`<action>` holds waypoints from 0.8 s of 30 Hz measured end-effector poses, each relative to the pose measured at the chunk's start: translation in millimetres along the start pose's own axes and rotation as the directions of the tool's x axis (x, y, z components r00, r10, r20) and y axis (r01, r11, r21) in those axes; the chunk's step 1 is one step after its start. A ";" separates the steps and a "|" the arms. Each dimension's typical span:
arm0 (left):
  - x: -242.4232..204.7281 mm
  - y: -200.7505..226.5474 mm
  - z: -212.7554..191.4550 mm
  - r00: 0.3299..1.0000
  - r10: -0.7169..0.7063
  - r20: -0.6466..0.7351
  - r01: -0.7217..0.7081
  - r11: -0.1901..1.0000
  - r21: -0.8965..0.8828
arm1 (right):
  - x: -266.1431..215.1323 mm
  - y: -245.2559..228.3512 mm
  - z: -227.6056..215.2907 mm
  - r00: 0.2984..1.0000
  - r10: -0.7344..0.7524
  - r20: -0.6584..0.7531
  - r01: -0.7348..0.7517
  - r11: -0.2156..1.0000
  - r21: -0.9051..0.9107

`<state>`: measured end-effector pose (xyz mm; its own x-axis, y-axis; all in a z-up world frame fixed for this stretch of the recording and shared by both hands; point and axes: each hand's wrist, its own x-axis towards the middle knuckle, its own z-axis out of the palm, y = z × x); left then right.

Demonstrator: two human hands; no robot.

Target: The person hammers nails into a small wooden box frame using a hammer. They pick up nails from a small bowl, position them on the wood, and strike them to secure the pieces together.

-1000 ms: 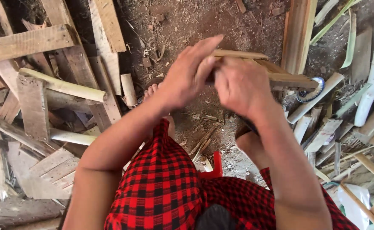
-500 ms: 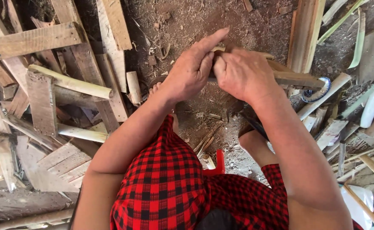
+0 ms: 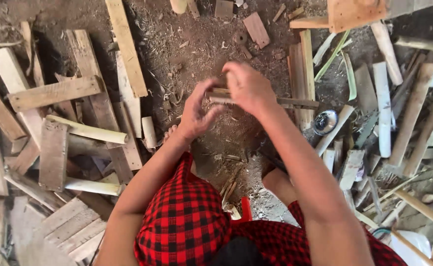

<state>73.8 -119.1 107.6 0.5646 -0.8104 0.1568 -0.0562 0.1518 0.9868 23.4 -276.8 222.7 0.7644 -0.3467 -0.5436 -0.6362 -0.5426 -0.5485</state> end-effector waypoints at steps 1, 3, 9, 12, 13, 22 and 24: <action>-1.7 -9.1 -2.5 1.000 0.001 -0.002 -0.001 1.000 -0.001 | -8.1 1.5 -11.7 1.000 0.000 0.000 0.000 1.000 -0.003; -4.6 -26.1 -6.6 0.996 -0.087 -0.033 0.089 0.994 0.064 | -24.2 4.6 -36.8 0.872 -0.412 -0.264 0.420 0.907 -0.031; 22.0 -4.6 -17.6 0.897 -0.419 -0.143 0.406 0.907 -0.113 | -108.7 46.0 -127.5 0.891 0.451 0.054 -0.413 0.855 -0.315; 11.6 -29.8 -8.0 0.673 -0.729 -0.128 0.701 0.683 -0.207 | -152.2 153.8 -109.1 0.861 0.497 0.105 -0.433 0.826 -0.361; 0.9 -55.3 -12.4 0.663 -0.738 -0.127 0.711 0.673 -0.202 | -159.3 165.0 -98.1 0.857 0.501 0.117 -0.435 0.827 -0.355; -11.8 -70.1 -25.8 0.881 -0.470 -0.059 0.267 0.389 0.881 | -205.1 284.4 6.8 0.663 0.634 0.397 -0.618 0.764 -0.189; -15.0 -83.1 -28.4 0.927 -0.375 -0.014 0.153 0.344 0.927 | -204.6 294.8 20.3 0.552 0.707 0.442 -0.626 0.702 -0.340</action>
<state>93.4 -103.5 22.1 0.5557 -0.8004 -0.2251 -0.6963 -0.5959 0.4001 -322.7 -350.3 159.3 -0.0741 -0.2370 -0.9687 -0.8892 -0.4241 0.1718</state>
